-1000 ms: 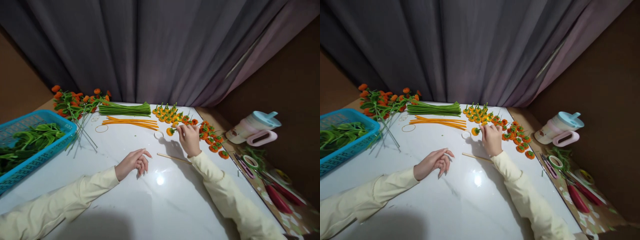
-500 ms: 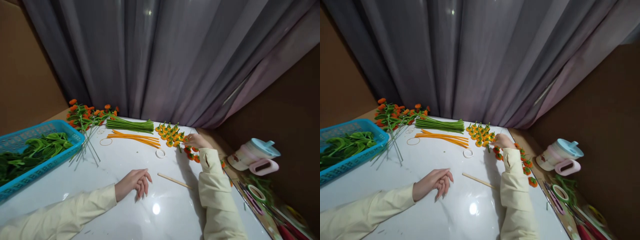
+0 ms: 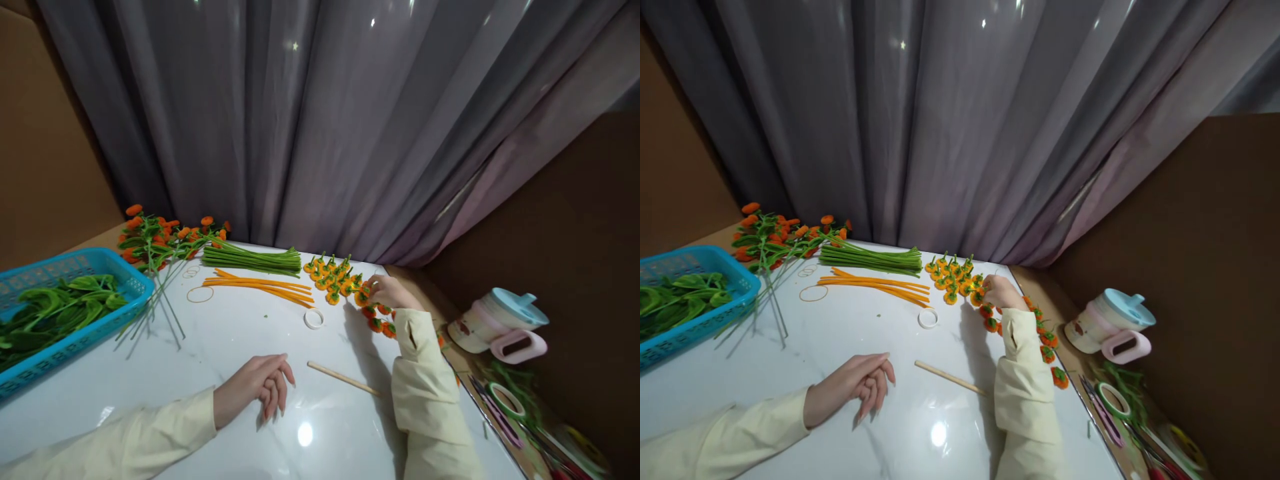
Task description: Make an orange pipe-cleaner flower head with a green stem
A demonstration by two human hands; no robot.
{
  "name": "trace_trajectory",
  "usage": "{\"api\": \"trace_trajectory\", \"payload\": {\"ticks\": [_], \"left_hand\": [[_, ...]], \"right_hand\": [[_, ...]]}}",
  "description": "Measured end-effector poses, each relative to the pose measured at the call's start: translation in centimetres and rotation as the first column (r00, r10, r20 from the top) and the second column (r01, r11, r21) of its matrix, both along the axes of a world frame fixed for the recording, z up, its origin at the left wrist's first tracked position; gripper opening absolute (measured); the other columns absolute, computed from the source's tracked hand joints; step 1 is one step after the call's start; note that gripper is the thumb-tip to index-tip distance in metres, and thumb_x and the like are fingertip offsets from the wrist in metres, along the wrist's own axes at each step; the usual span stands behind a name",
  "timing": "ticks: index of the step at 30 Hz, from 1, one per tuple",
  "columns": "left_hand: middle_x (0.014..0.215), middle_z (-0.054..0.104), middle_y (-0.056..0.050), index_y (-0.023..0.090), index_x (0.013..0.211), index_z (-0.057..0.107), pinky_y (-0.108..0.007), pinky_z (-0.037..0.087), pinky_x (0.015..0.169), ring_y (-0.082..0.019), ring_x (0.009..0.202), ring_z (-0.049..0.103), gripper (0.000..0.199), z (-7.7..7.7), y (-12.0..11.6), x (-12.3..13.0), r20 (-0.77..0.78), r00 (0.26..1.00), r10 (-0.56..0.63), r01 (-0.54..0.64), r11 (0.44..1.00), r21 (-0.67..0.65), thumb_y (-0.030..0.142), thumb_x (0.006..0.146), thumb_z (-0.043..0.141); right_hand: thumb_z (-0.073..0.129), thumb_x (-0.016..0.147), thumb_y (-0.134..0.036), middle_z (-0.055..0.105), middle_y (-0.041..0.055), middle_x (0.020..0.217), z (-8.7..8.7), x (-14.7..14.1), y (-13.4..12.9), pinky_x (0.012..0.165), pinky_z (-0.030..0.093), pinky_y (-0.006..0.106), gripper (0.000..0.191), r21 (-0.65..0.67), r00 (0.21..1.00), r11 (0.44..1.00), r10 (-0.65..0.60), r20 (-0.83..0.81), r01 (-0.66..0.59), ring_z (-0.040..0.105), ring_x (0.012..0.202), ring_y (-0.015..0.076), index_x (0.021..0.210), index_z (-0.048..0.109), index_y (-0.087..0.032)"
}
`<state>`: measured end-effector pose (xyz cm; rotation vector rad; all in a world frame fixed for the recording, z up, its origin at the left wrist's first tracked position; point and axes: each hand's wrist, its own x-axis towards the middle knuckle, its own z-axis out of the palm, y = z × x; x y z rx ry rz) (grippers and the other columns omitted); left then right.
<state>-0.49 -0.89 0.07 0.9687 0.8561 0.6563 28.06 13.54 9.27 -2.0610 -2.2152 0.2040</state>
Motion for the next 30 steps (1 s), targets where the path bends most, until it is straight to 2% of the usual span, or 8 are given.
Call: {"api": "trace_trajectory", "payload": {"ticks": [5,9,11,13,15,17,23,30], "left_hand": [[0.049,0.058,-0.004,0.012,0.073,0.053,-0.02,0.035,0.033,-0.01,0.033,0.046,0.045,-0.2,-0.1,-0.1,-0.034,0.998,-0.044,0.045,0.998,0.041,0.057,0.077,0.044],[0.063,0.062,-0.005,0.015,0.079,0.053,-0.022,0.041,0.043,-0.012,0.047,0.054,0.032,2.2,0.5,-0.2,-0.243,0.966,-0.085,0.152,0.95,0.274,0.046,0.08,0.047],[0.071,0.064,-0.005,0.015,0.082,0.057,-0.024,0.045,0.058,-0.013,0.059,0.058,0.024,4.2,1.9,0.6,-0.419,0.908,0.017,0.233,0.809,0.539,0.037,0.083,0.046],[0.083,0.065,-0.005,0.017,0.088,0.059,-0.026,0.045,0.069,-0.015,0.072,0.059,0.02,5.8,4.5,2.5,-0.51,0.846,0.158,0.332,0.593,0.734,0.03,0.084,0.046],[0.095,0.065,-0.007,0.017,0.095,0.06,-0.028,0.042,0.081,-0.018,0.089,0.058,0.02,6.6,7.8,5.4,-0.545,0.789,0.284,0.415,0.409,0.813,0.026,0.086,0.044],[0.106,0.063,-0.009,0.016,0.103,0.058,-0.03,0.039,0.087,-0.02,0.1,0.054,0.023,6.5,11.3,8.8,-0.598,0.675,0.432,0.528,0.283,0.801,0.024,0.084,0.049],[0.093,0.066,-0.015,0.011,0.092,0.065,-0.042,0.028,0.096,-0.027,0.101,0.054,0.019,3.8,17.2,16.2,-0.641,0.569,0.515,0.618,0.246,0.747,0.017,0.075,0.057],[0.071,0.068,-0.011,0.014,0.075,0.07,-0.04,0.027,0.096,-0.021,0.076,0.061,0.023,2.3,16.8,16.4,-0.675,0.519,0.525,0.641,0.283,0.713,0.015,0.079,0.048]], "right_hand": [[0.056,0.064,0.0,0.066,-0.0002,0.057,3.0,1.4,-0.4,0.045,0.042,0.016,0.021,-0.075,0.99,0.997,-0.015,-0.144,0.004,0.062,0.051,0.0128,0.078,0.063,-0.014],[0.055,0.065,-0.002,0.067,0.0023,0.061,3.7,2.4,0.4,0.051,0.044,0.016,0.017,0.032,0.975,0.999,0.003,-0.22,0.004,0.064,0.058,0.0142,0.074,0.064,-0.013],[0.053,0.067,-0.002,0.068,0.0039,0.065,3.3,2.7,1.1,0.053,0.045,0.016,0.018,0.09,0.97,0.996,0.011,-0.244,0.012,0.065,0.062,0.0145,0.077,0.064,-0.012],[0.053,0.066,-0.001,0.068,0.0041,0.066,2.6,2.8,1.8,0.055,0.045,0.015,0.02,0.101,0.966,0.995,0.02,-0.256,0.006,0.065,0.062,0.0145,0.078,0.065,-0.012],[0.055,0.064,0.001,0.068,0.0039,0.063,1.8,2.6,2.5,0.055,0.045,0.015,0.019,0.086,0.966,0.996,0.024,-0.256,-0.002,0.065,0.062,0.0147,0.075,0.065,-0.011],[0.057,0.062,0.002,0.067,0.0036,0.062,1.0,2.5,3.1,0.054,0.044,0.014,0.019,0.066,0.967,0.998,0.029,-0.252,-0.013,0.065,0.063,0.0146,0.072,0.065,-0.012],[0.057,0.06,0.003,0.067,0.0018,0.061,-1.2,2.8,4.6,0.052,0.044,0.014,0.022,-0.025,0.963,0.999,0.038,-0.266,-0.046,0.065,0.061,0.0144,0.071,0.066,-0.014],[0.056,0.064,0.001,0.07,0.0025,0.07,-2.9,3.1,5.2,0.054,0.047,0.014,0.023,-0.101,0.933,0.992,0.04,-0.356,-0.081,0.067,0.064,0.0151,0.075,0.067,-0.015]]}}
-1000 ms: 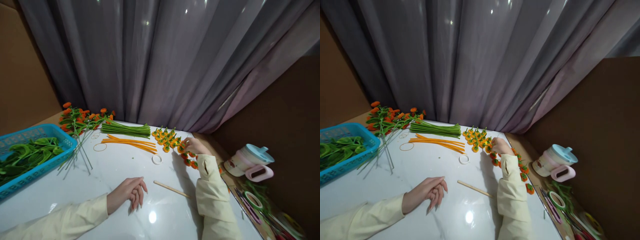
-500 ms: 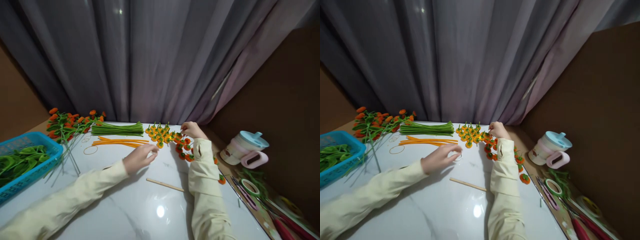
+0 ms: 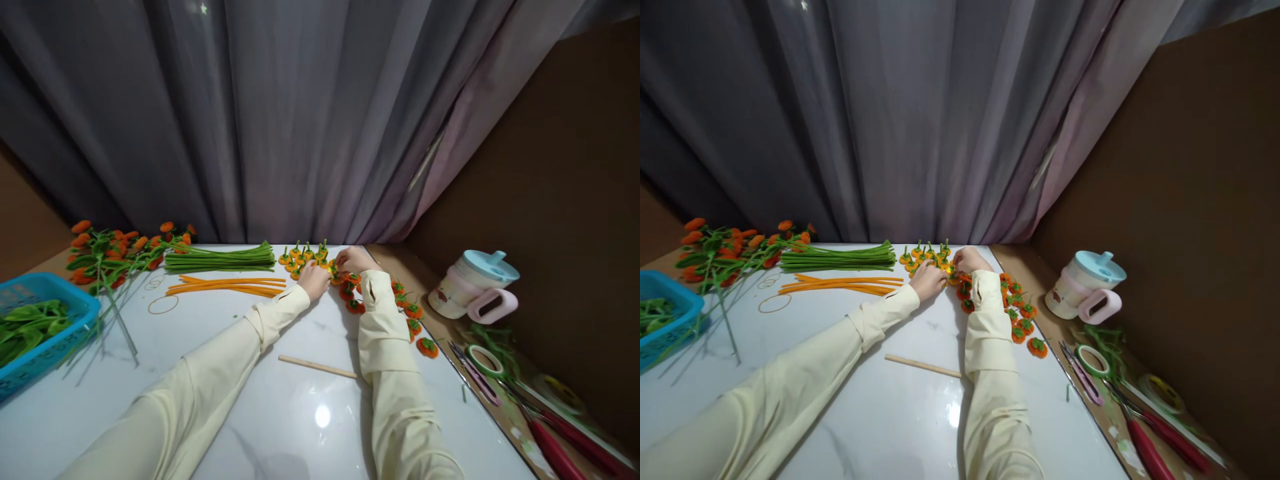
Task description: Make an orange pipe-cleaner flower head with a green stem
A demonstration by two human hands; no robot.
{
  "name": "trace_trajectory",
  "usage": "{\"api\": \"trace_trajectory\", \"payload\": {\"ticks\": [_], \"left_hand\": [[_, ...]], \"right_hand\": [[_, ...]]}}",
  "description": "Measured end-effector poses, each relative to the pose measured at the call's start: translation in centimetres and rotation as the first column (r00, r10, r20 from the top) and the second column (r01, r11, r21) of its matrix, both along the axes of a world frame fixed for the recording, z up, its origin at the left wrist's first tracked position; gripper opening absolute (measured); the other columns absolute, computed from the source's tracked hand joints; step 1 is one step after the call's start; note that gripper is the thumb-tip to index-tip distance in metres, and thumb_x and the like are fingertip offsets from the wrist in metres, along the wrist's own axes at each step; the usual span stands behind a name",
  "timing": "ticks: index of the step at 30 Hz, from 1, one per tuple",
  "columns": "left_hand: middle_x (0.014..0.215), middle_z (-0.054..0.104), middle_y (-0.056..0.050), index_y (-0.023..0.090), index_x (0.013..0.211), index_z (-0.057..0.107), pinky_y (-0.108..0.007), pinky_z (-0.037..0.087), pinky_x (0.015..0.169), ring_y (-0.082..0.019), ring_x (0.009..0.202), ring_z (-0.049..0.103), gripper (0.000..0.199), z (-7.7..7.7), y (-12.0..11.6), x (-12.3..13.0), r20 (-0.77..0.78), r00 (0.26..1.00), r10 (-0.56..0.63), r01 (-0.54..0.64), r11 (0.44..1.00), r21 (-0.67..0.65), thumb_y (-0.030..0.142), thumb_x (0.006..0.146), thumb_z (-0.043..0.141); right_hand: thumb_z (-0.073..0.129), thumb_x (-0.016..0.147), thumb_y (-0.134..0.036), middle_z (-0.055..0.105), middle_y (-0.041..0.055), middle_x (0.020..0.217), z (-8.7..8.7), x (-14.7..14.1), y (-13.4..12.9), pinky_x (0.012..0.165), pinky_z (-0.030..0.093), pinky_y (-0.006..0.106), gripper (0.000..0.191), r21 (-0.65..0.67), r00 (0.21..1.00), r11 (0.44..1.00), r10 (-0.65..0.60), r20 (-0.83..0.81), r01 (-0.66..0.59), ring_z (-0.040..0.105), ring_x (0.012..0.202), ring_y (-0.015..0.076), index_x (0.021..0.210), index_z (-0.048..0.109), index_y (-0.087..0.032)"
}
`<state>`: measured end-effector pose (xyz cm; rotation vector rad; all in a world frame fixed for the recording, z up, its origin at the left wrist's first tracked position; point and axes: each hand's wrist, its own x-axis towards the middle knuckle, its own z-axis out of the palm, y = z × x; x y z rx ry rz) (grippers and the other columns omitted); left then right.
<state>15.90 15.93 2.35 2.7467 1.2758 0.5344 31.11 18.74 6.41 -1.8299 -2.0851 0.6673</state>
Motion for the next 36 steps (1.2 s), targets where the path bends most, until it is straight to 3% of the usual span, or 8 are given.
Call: {"api": "trace_trajectory", "payload": {"ticks": [8,15,20,29,33,36], "left_hand": [[0.072,0.069,-0.007,0.018,0.074,0.069,-0.038,0.03,0.092,-0.02,0.072,0.061,0.025,-0.6,-1.6,-0.9,0.037,0.999,-0.002,0.003,1.0,-0.013,0.018,0.08,0.045],[0.074,0.067,-0.011,0.014,0.081,0.065,-0.04,0.027,0.094,-0.022,0.077,0.06,0.022,-2.1,-1.0,-1.0,0.066,0.996,0.061,-0.065,0.997,0.047,0.019,0.083,0.044],[0.075,0.067,-0.009,0.015,0.086,0.063,-0.04,0.022,0.098,-0.022,0.082,0.058,0.02,-2.2,-0.6,-1.4,0.111,0.99,0.091,-0.099,0.992,0.074,0.019,0.084,0.043],[0.081,0.067,-0.011,0.013,0.086,0.064,-0.04,0.025,0.098,-0.022,0.087,0.057,0.021,-2.4,-0.1,-1.8,0.239,0.966,0.095,-0.097,0.995,0.0,0.02,0.085,0.044],[0.084,0.068,-0.011,0.014,0.089,0.066,-0.038,0.034,0.093,-0.022,0.087,0.059,0.018,-1.7,0.6,-1.9,0.334,0.935,0.115,-0.086,0.991,-0.101,0.023,0.081,0.053],[0.081,0.07,-0.005,0.017,0.085,0.068,-0.029,0.044,0.082,-0.018,0.08,0.063,0.014,0.0,1.4,-2.6,0.411,0.905,0.111,-0.03,0.979,-0.2,0.023,0.076,0.059]], "right_hand": [[0.059,0.062,0.001,0.07,0.0039,0.072,-0.6,-0.2,1.0,0.053,0.047,0.013,0.022,-0.012,0.999,1.0,0.006,-0.034,-0.006,0.066,0.068,0.0162,0.076,0.068,-0.013],[0.06,0.063,-0.001,0.069,0.0049,0.068,-1.5,-0.3,1.4,0.054,0.049,0.015,0.018,-0.066,0.999,0.998,0.004,-0.042,-0.007,0.066,0.064,0.0166,0.074,0.068,-0.012],[0.06,0.063,0.0,0.069,0.0033,0.065,-1.3,0.1,1.1,0.052,0.048,0.014,0.017,-0.093,0.999,0.995,0.021,-0.044,-0.025,0.066,0.061,0.0157,0.072,0.067,-0.012],[0.054,0.06,0.006,0.07,0.003,0.073,-1.4,-0.8,1.5,0.055,0.047,0.013,0.029,-0.075,0.997,0.994,0.074,-0.01,-0.075,0.065,0.069,0.0149,0.079,0.067,-0.012],[0.059,0.058,0.005,0.07,0.0027,0.075,-1.0,-0.8,1.3,0.057,0.046,0.013,0.029,-0.037,0.997,0.997,0.074,0.011,-0.073,0.065,0.071,0.0149,0.079,0.067,-0.013],[0.062,0.056,0.004,0.07,0.0025,0.075,-0.4,-0.7,0.8,0.056,0.046,0.014,0.027,0.002,0.998,0.998,0.061,0.021,-0.061,0.065,0.07,0.0152,0.076,0.068,-0.014]]}}
